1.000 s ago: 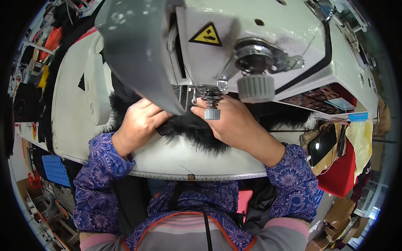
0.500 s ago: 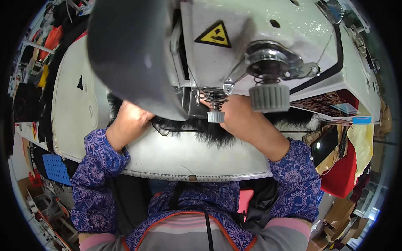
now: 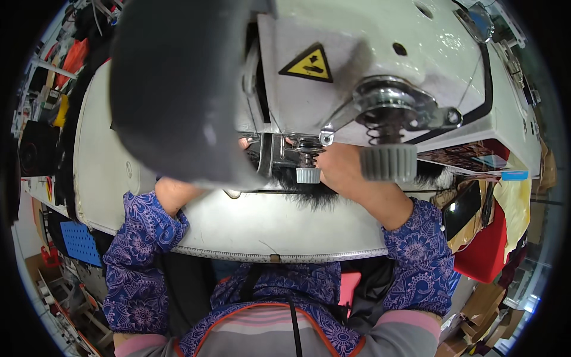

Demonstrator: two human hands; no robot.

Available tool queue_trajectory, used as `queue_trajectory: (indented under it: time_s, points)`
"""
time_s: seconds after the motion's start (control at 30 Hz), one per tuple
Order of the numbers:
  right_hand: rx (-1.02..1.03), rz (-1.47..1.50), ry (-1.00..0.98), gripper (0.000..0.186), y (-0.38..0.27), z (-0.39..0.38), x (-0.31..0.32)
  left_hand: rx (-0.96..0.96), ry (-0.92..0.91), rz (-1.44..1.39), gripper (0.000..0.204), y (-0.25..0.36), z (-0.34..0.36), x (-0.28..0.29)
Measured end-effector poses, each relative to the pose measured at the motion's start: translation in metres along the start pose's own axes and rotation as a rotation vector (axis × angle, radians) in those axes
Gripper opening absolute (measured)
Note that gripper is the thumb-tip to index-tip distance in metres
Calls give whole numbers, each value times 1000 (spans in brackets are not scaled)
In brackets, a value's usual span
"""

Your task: The person stitches black fabric with fur trim using a sewing machine, cuts the material with scissors, and arranges and folds the fur trim by hand.

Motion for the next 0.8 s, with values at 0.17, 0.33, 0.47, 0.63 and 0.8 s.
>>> queue_trajectory:
  time_s: [0.17,0.33,0.47,0.63,0.8]
  points:
    - [-21,-1,23,9,7,0,-2,18,-26,55,31,4,8,6]
    - [-39,-47,-39,10,11,2,-9,65,-75,64,29,1,8,5]
    - [-62,-10,-13,11,11,2,-4,99,-103,101,24,-5,6,13]
    - [35,14,38,6,-6,-2,13,90,-153,-113,25,4,-8,11]
    - [151,-20,96,10,-35,-7,39,78,-237,-99,31,31,-10,2]
Point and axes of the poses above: each hand's wrist, its own z-axis towards the middle knuckle, its own x-axis out of the back of the hand, y = z × x, the point moved 10 cm from there along z, towards the middle knuckle, and after that the axes turned 4 degrees about y, right-handed, at the moved point
